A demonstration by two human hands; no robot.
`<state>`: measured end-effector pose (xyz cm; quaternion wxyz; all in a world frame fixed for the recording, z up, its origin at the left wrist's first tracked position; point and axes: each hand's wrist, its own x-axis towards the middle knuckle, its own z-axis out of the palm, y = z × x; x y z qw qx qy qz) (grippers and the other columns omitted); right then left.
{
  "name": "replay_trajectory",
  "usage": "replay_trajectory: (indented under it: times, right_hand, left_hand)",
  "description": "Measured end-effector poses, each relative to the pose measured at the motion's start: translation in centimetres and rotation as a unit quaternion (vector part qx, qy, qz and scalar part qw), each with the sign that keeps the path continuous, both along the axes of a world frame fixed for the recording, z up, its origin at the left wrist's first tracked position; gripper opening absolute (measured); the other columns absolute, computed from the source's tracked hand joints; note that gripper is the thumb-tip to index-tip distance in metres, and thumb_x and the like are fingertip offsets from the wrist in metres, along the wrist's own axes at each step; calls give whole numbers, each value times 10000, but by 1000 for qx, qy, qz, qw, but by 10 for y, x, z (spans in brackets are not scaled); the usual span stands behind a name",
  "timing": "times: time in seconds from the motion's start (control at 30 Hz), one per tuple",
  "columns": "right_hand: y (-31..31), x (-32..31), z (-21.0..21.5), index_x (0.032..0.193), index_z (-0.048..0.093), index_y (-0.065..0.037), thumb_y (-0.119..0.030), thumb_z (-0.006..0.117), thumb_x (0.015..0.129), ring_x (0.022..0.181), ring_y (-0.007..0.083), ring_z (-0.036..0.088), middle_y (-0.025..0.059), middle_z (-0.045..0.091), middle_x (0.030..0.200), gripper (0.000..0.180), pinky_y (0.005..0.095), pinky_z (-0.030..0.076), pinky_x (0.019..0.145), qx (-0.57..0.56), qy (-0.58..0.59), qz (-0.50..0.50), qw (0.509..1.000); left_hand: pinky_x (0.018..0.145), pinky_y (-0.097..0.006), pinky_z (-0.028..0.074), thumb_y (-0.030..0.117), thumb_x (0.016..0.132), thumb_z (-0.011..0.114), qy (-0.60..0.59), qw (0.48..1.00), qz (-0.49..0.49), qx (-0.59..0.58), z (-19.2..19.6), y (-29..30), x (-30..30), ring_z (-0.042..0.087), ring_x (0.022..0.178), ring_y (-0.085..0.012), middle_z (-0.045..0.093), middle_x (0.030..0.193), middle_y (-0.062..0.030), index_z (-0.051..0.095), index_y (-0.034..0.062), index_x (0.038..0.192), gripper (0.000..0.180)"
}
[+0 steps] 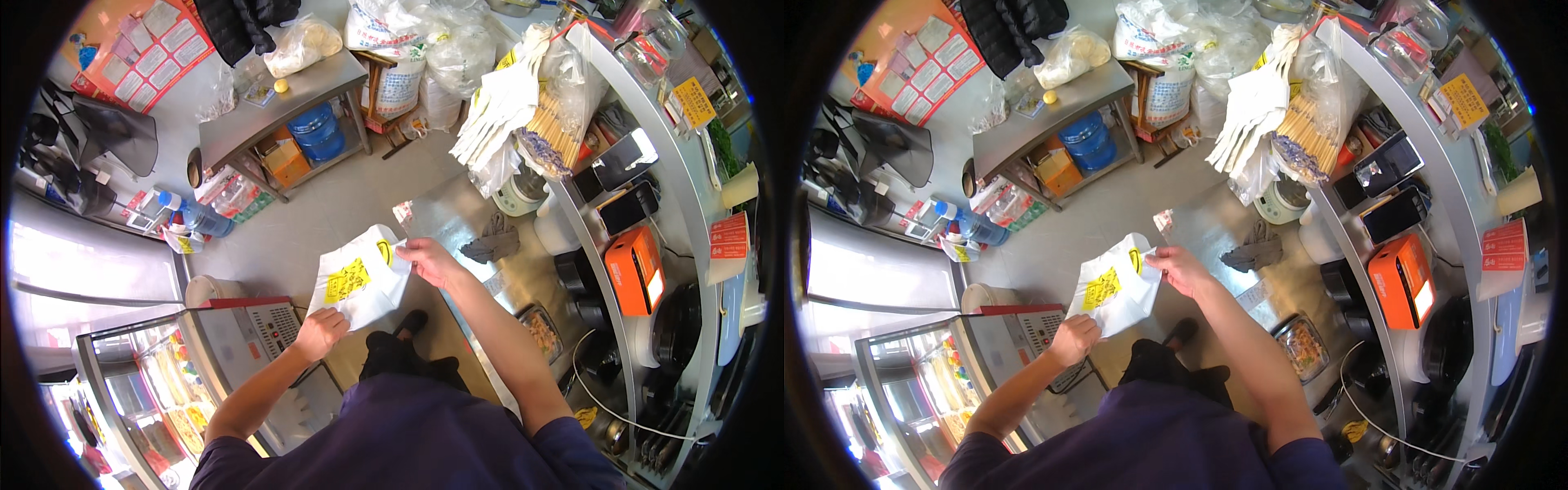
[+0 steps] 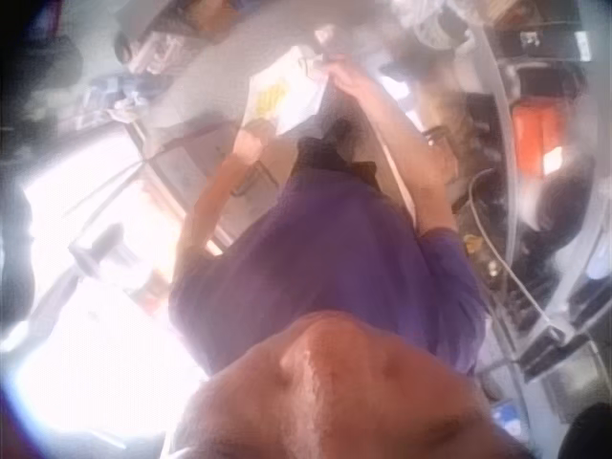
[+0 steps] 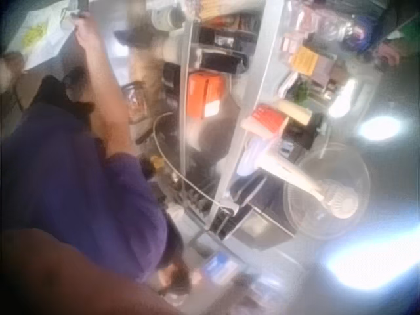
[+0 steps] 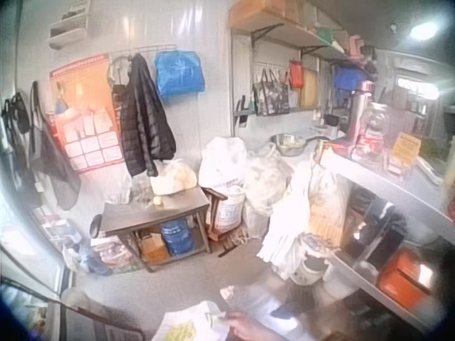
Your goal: The person assembles food items into a black container, adding cooked meat, vegetables, and other ingredients from a refrigerated display case. They then place the container into a plastic bag and hand it to a customer.
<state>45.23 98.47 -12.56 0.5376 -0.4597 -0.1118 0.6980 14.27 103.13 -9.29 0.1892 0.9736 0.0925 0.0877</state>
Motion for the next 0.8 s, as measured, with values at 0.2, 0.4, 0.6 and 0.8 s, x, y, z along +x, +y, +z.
replay_trajectory:
  times: [0.2, 0.4, 0.6, 0.8]
  right_hand:
    - [-53, -25, 31, 702, 592, -19, -13, 848, 697, 674, 68, 536, -10, 592, 698, 256, 255, 448, 616, 79, -298, -153, 939]
    - [-99, -8, 63, 659, 553, -24, -42, 876, 664, 584, 51, 487, -9, 553, 615, 324, 240, 396, 511, 75, -484, -162, 857]
    - [-166, 69, -25, 706, 587, -64, 19, 798, 715, 549, 66, 486, -18, 572, 640, 227, 249, 414, 508, -86, -353, -497, 788]
    - [-177, 136, -16, 790, 624, -32, -17, 776, 792, 627, 93, 560, 24, 644, 753, 153, 257, 459, 555, -45, -310, -418, 853]
  left_hand:
    - [805, -343, 542, 136, 816, 759, -156, 873, 274, -373, 51, -23, 96, 675, 911, -241, 688, 997, -116, 642, -42, 1053, 318]
    - [910, -333, 515, 106, 973, 590, -75, 666, 239, -703, 37, -23, 169, 657, 950, -206, 680, 972, -96, 646, -15, 1037, 148]
    - [968, -355, 475, 183, 1004, 533, -181, 368, 212, -887, 61, -21, 183, 598, 1084, -206, 629, 1128, -102, 570, 33, 1127, 197]
    - [671, -312, 471, 171, 973, 559, 107, 851, 190, -478, 58, 23, 160, 587, 818, -141, 591, 889, -13, 583, 55, 1016, 127]
